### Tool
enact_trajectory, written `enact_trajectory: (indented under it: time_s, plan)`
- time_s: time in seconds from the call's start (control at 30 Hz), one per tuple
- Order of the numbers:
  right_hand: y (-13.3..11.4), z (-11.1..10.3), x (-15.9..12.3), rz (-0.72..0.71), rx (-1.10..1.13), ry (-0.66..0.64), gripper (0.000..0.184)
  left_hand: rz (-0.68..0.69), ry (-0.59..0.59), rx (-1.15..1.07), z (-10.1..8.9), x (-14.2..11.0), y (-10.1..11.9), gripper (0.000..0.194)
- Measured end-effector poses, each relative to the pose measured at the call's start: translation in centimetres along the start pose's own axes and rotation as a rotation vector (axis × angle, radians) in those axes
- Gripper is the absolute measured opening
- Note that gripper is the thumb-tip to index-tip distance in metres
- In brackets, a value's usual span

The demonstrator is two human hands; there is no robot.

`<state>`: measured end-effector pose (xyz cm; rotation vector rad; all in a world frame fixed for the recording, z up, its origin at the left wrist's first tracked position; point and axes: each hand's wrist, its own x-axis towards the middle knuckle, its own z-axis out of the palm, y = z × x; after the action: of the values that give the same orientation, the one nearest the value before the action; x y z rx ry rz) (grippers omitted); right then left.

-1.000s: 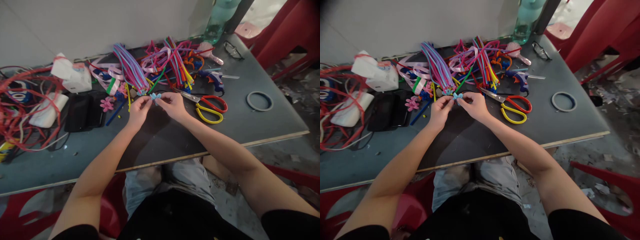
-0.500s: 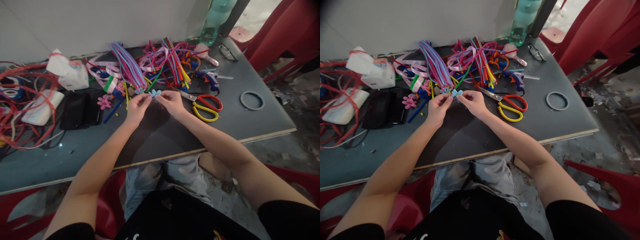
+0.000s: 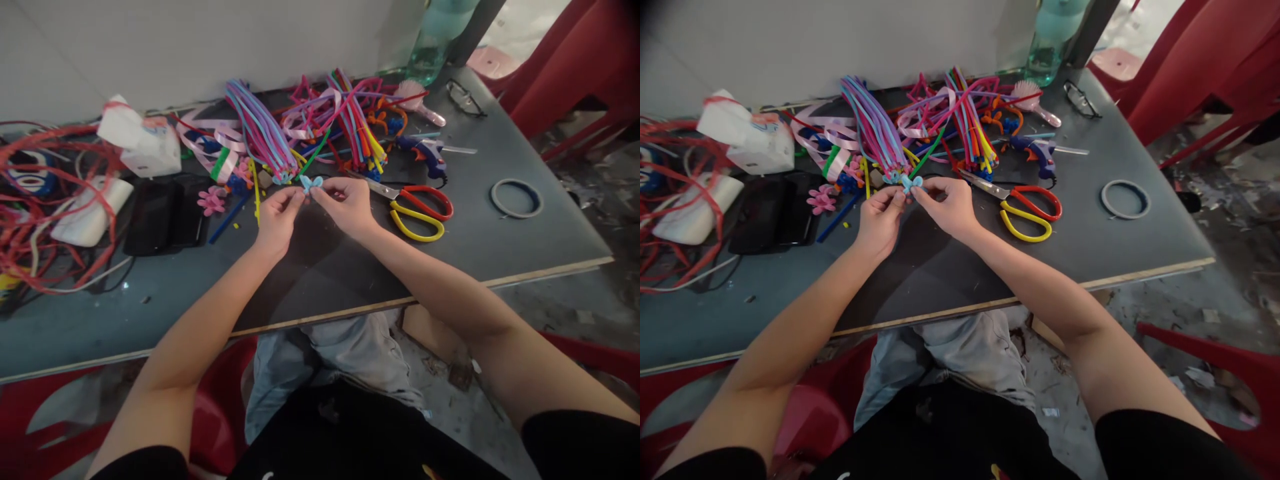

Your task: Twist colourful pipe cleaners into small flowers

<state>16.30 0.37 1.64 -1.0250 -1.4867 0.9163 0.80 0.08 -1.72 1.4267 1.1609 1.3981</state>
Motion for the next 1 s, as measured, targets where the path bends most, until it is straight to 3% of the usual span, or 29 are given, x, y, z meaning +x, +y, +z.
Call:
enact_trajectory:
  time_s: [0.1, 0.27, 0.4, 0.73, 0.87, 1.0]
  plan:
    - [0.3, 0.0, 0.1, 0.051, 0.075, -0.001, 0.056, 0.025, -0.003, 0.064, -0.2, 0.0, 0.6, 0.053]
    - [1.0, 0.0, 0.5, 0.238, 0.21, -0.057, 0.056, 0.365, 0.02, 0.561, -1.6, 0.2, 2.4, 0.039]
    - [0.8, 0.1, 0.7, 0.297, 0.269, -0.072, 0.055, 0.492, -0.014, 0.723, -2.4, 0.5, 2.0, 0.036]
    - [0.6, 0.2, 0.5, 0.297, 0.247, -0.185, 0.052, 0.525, -0.107, 0.713, -4.4, 1.2, 1.0, 0.031]
    - [0.9, 0.1, 0.4, 0.261, 0.21, -0.191, 0.05, 0.54, -0.142, 0.715, -4.1, 1.1, 1.4, 0.027]
    - [1.1, 0.0, 0.5, 0.239, 0.188, -0.162, 0.049, 0.451, -0.072, 0.632, -3.2, 1.0, 2.1, 0.03]
